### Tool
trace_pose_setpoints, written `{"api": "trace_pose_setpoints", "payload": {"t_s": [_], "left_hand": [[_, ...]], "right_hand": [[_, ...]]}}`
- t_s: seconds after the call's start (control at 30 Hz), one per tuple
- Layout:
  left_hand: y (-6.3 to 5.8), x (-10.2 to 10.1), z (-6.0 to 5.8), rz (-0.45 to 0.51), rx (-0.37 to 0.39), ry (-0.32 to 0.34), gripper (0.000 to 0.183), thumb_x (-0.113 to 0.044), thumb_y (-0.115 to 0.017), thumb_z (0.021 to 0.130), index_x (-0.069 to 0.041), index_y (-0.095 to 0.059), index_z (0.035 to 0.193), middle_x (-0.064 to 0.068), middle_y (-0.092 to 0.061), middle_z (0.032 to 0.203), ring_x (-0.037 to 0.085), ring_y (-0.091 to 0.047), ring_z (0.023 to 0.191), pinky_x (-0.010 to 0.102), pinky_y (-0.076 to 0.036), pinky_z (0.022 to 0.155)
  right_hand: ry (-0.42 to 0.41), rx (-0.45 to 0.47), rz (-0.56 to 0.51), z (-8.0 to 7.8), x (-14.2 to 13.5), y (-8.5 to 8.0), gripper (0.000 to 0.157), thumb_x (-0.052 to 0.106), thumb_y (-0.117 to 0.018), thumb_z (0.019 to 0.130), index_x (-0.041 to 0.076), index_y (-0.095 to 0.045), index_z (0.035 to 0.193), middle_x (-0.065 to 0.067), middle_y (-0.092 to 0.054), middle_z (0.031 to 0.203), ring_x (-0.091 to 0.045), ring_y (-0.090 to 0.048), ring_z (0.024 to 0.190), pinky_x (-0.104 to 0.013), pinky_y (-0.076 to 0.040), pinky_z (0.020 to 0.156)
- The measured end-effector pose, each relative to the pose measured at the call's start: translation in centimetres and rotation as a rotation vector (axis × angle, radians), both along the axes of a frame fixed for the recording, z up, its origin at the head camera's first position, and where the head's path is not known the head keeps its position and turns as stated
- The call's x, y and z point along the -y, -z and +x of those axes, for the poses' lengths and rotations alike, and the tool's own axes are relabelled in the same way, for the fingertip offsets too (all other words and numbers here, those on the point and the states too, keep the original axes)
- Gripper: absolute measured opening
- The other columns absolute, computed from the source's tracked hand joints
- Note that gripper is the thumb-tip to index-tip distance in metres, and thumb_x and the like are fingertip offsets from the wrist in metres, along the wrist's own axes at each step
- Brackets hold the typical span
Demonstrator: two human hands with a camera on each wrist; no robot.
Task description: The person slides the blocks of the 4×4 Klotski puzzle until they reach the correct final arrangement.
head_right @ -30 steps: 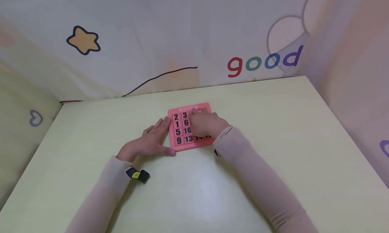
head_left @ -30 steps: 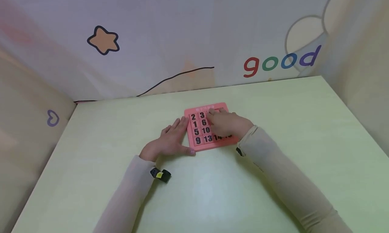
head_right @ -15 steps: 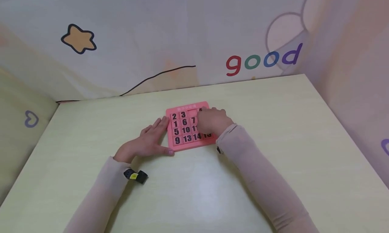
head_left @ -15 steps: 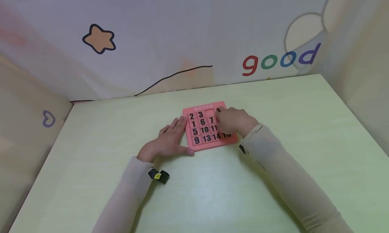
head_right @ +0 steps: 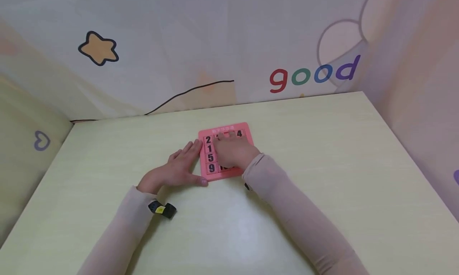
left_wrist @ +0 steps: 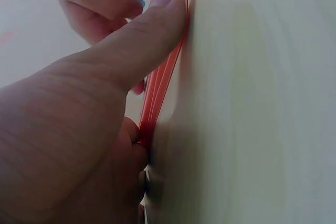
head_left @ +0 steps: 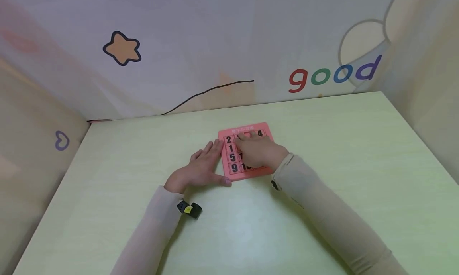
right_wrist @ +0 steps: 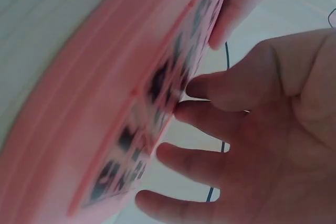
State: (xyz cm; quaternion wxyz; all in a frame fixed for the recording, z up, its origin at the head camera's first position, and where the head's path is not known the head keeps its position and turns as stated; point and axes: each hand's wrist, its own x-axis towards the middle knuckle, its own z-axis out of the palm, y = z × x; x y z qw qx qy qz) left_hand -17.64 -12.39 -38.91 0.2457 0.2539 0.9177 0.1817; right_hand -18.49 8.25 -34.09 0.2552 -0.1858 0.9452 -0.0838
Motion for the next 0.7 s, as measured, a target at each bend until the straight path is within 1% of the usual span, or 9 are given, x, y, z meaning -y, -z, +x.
{"api": "trace_pose_setpoints", "payload": {"t_s": [0.13,0.3,0.37,0.43,0.5,0.63,0.7], "left_hand": [[0.0,0.1,0.1,0.01,-0.006,-0.013,0.122,-0.06,-0.074,0.083,-0.011,0.005,0.162,0.005,0.007,0.169,0.024,0.012,0.153,0.052,-0.001,0.121],[0.0,0.1,0.3,0.032,-0.001,-0.018,0.122,-0.058,-0.076,0.083,-0.011,0.005,0.162,0.006,0.007,0.169,0.025,0.011,0.153,0.051,0.0,0.121],[0.2,0.1,0.3,0.024,-0.001,-0.015,0.123,-0.059,-0.076,0.083,-0.01,0.005,0.162,0.006,0.007,0.169,0.025,0.011,0.153,0.051,0.0,0.121],[0.3,0.1,0.4,0.012,-0.002,-0.014,0.124,-0.06,-0.076,0.082,-0.011,0.005,0.162,0.005,0.007,0.169,0.025,0.011,0.153,0.051,0.0,0.121],[0.4,0.1,0.3,0.0,-0.009,-0.009,0.124,-0.061,-0.075,0.082,-0.011,0.005,0.162,0.005,0.008,0.168,0.025,0.011,0.153,0.052,-0.001,0.121],[0.3,0.0,0.1,-0.011,-0.011,-0.011,0.123,-0.063,-0.074,0.082,-0.011,0.005,0.162,0.004,0.008,0.169,0.024,0.011,0.153,0.052,0.0,0.121],[0.3,0.0,-0.1,-0.016,-0.007,-0.014,0.123,-0.063,-0.073,0.083,-0.012,0.006,0.162,0.003,0.009,0.168,0.023,0.012,0.153,0.052,0.0,0.121]], "right_hand": [[0.044,0.009,0.031,-0.3,-0.5,-0.1,0.062,0.014,-0.05,0.101,0.011,-0.031,0.16,-0.008,-0.018,0.167,-0.04,-0.009,0.152,-0.067,-0.012,0.115],[0.108,-0.022,0.095,-0.3,-1.6,-0.3,0.059,0.015,-0.052,0.099,0.004,-0.038,0.156,-0.015,-0.025,0.164,-0.043,-0.01,0.151,-0.069,-0.013,0.114],[0.116,-0.039,0.114,-0.2,-1.7,-0.3,0.058,0.016,-0.053,0.099,0.002,-0.04,0.154,-0.017,-0.027,0.163,-0.045,-0.012,0.15,-0.07,-0.015,0.113],[0.106,-0.06,0.112,-0.1,-1.6,-0.1,0.058,0.017,-0.054,0.1,0.001,-0.039,0.154,-0.018,-0.028,0.163,-0.046,-0.015,0.149,-0.07,-0.018,0.113],[0.073,-0.073,0.081,-0.1,-1.2,0.0,0.059,0.015,-0.054,0.1,0.002,-0.038,0.155,-0.016,-0.026,0.164,-0.045,-0.015,0.15,-0.069,-0.02,0.113],[0.001,-0.051,-0.013,-0.2,0.1,0.1,0.061,0.013,-0.051,0.1,0.01,-0.034,0.159,-0.008,-0.021,0.167,-0.037,-0.011,0.152,-0.062,-0.018,0.117],[-0.022,-0.031,-0.037,-0.3,0.9,0.1,0.061,0.014,-0.049,0.101,0.014,-0.031,0.16,-0.005,-0.019,0.167,-0.034,-0.007,0.153,-0.061,-0.015,0.117]]}}
